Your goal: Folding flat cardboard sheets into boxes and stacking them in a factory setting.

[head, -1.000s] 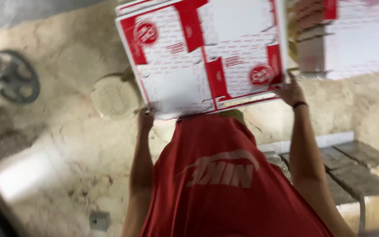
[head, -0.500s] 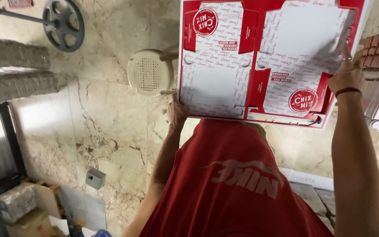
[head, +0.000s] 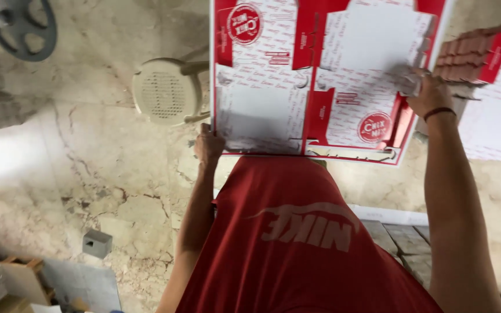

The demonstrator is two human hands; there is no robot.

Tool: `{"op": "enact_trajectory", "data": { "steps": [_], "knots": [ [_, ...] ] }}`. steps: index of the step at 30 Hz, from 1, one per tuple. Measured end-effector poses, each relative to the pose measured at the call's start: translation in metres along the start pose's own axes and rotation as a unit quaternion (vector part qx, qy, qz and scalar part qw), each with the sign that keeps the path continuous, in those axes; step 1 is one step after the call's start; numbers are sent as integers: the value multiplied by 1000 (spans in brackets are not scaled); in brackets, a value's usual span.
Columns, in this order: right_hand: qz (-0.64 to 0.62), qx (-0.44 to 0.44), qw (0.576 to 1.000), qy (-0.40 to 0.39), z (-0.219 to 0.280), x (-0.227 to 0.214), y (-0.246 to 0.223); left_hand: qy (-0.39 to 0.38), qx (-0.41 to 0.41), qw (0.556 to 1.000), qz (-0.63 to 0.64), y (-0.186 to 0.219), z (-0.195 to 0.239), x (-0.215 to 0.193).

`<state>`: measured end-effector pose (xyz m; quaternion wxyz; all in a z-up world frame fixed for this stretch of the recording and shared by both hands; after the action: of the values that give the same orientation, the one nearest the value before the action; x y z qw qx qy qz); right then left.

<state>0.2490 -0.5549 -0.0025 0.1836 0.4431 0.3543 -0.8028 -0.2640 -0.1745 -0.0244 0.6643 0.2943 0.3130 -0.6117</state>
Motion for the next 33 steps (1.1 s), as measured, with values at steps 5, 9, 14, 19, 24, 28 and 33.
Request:
{"op": "enact_trajectory", "data": {
  "steps": [5,9,14,19,24,28,33],
  "knots": [
    [-14,84,993,-86,15,-46,-45,126,181,972,83,9,39,-39],
    [-45,54,996,-57,18,-52,-56,93,173,976,91,-1,15,-16],
    [-18,115,987,-109,16,-23,-29,-55,181,972,141,23,15,-28],
    [-45,58,995,-68,39,-83,-66,-106,228,901,353,8,23,-63],
    [-13,51,995,-89,28,-30,-27,-66,135,984,100,8,1,-36],
    [24,38,997,-64,25,-8,15,-165,102,933,303,43,41,-57],
    [57,33,997,-28,32,-58,-27,-118,196,905,359,36,24,-55]
  ]
}}
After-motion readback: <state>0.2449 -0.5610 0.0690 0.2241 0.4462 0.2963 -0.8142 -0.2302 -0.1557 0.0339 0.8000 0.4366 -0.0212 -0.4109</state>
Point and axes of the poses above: each hand's wrist, its own z-axis away from the middle knuckle, its own x-axis out of the palm, y = z × x, the point moved 7 cm from there along -z, towards the middle knuckle, and after that the axes turned 11 degrees about -x, right-handed, at the moved point
